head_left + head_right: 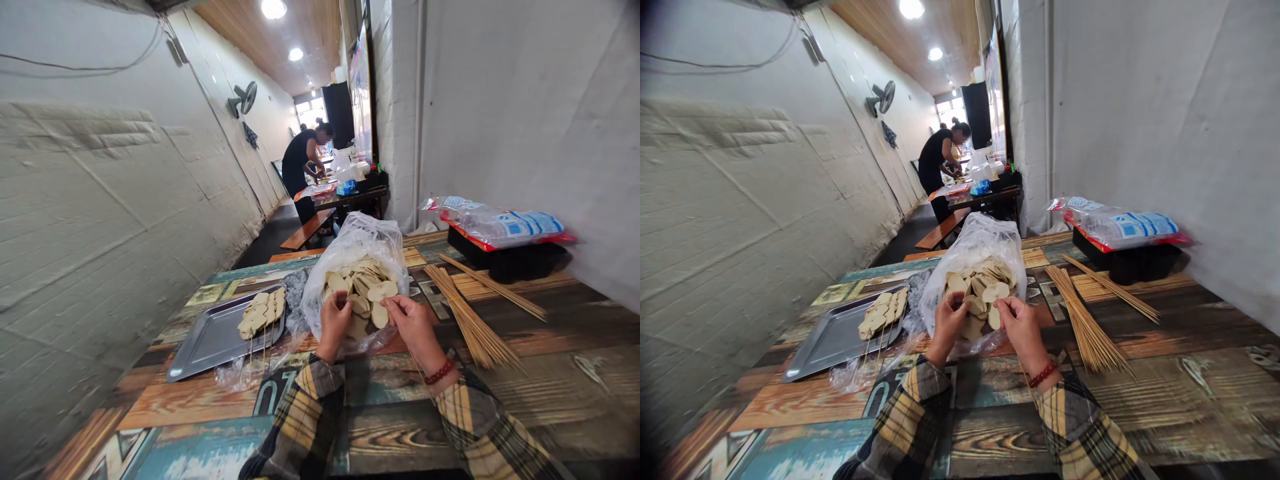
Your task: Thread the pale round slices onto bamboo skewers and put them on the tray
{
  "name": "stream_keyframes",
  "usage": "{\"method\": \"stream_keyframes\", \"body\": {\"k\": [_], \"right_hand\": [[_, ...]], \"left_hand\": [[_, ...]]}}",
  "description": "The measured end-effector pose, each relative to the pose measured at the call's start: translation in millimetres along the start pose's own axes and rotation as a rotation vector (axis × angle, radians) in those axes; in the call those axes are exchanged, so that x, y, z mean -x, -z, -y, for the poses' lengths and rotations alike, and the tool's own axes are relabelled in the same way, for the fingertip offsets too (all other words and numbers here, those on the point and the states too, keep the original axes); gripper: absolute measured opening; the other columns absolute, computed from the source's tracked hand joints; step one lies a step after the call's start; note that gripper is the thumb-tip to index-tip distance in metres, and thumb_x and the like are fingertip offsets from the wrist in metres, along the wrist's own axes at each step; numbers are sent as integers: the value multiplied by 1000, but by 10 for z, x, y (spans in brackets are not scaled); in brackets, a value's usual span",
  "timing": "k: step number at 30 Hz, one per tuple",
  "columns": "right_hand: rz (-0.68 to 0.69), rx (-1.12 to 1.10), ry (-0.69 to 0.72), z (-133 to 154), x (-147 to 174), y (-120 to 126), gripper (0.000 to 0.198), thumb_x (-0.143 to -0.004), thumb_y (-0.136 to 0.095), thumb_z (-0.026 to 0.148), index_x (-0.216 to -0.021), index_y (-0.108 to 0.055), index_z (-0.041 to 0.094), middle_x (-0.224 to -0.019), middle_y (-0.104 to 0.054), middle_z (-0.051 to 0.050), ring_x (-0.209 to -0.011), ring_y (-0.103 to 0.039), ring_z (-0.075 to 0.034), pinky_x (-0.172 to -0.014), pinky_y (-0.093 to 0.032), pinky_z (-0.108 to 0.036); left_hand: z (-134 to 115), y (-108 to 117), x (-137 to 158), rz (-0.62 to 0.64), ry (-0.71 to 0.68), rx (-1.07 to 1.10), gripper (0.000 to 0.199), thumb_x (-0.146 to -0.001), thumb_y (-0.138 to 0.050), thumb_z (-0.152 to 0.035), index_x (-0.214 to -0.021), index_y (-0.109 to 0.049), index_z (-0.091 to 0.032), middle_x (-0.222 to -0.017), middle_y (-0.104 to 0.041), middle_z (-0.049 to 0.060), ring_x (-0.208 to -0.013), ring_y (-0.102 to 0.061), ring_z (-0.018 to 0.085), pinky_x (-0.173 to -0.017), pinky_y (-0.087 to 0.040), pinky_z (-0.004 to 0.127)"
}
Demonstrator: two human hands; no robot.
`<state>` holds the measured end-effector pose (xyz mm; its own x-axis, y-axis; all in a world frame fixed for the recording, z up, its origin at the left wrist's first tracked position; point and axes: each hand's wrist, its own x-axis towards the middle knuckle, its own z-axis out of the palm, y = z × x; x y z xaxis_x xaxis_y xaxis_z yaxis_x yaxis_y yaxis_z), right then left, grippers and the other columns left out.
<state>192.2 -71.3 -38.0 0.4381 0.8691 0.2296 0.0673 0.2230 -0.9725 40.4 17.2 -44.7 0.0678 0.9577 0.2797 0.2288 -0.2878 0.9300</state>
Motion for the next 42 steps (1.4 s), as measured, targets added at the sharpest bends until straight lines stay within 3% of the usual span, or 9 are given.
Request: {"method": "stream_keyframes", "body": {"k": [7,13,21,27,31,35,42], "right_hand": [[6,3,-9,-18,16,11,40,-78,-58,54,-73,-66,15,-47,-46,6,-47,-43,-12,-47,-34,-23],[21,4,-19,-4,50,12,36,-79,-60,51,-71,-63,16,-49,-45,6,-48,-40,-11,-47,-32,-22],[27,-15,-43,-13,45,2,39,-77,-60,54,-75,-65,15,-48,-45,6,-47,-41,-10,-46,-32,-22],[25,-31,-45,-68,23,-8,40,-74,-62,56,-70,-64,16,-46,-45,6,-45,-40,-10,-45,-31,-23],[21,-37,-53,-67,18,-13,40,-74,-62,56,-72,-65,16,-46,-46,6,-46,-41,-11,-46,-32,-23],[28,-48,-57,-65,13,-11,42,-74,-61,58,-73,-66,16,-47,-47,6,-47,-42,-11,-47,-33,-23],[34,-70,-52,-91,1,-3,44,-75,-61,59,-76,-66,15,-47,-45,6,-46,-41,-11,-46,-32,-23]], "left_hand": [[-6,121,142,78,122,165,21,-62,-71,-25,-81,-72,-15,-74,-68,5,-68,-59,17,-64,-44,26],[0,127,235,111,62,135,13,-65,-69,-24,-77,-72,-18,-77,-69,6,-74,-60,19,-68,-45,27],[-69,92,28,-13,-217,-263,21,-78,-57,-20,-95,-69,-19,-82,-63,6,-76,-56,18,-74,-43,30],[-236,73,-295,130,-403,-760,41,-81,-48,-12,-118,-62,-24,-109,-60,9,-100,-51,23,-88,-40,36],[-262,61,-400,231,-444,-883,35,-82,-50,-14,-110,-67,-26,-108,-63,8,-103,-49,25,-86,-39,37],[-269,95,-427,193,-459,-891,21,-82,-54,-19,-94,-71,-23,-101,-66,7,-100,-51,25,-84,-39,38],[-392,179,-485,92,-488,-642,10,-77,-62,-17,-71,-70,-19,-91,-68,7,-91,-57,20,-85,-42,34]]}}
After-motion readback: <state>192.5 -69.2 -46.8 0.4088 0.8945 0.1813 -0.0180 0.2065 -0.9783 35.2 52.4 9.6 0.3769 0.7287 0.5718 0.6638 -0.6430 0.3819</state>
